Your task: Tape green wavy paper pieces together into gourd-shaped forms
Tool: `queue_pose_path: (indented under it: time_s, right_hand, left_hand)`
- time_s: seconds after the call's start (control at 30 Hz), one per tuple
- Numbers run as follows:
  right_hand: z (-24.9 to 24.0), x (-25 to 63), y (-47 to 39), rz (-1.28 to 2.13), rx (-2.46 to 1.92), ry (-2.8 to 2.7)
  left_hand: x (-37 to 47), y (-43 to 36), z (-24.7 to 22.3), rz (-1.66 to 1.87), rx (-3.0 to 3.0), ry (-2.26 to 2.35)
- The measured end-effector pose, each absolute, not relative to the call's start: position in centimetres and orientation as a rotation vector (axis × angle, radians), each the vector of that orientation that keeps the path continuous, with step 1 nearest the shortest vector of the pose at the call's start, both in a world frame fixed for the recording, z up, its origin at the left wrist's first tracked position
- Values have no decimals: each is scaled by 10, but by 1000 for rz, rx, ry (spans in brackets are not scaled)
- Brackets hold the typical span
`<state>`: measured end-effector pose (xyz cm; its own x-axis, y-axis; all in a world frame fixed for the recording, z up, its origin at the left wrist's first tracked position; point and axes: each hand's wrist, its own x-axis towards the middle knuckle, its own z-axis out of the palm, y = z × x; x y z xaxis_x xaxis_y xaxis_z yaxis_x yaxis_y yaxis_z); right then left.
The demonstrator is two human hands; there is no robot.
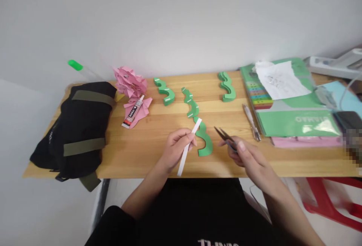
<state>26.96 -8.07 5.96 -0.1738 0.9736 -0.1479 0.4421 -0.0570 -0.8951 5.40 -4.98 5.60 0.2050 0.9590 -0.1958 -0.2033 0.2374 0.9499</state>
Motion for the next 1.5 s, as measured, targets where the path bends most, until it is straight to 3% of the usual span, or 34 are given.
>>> queue_pose_path:
  time_s: [0.33,1.5]
  right_hand:
    - [67,238,-66,1378,-1422,-1568]
    - [67,229,-68,1281,-1423,-1454]
  left_hand:
    - [58,-49,55,986,967,991]
    - [56,-56,57,908,1102,932]
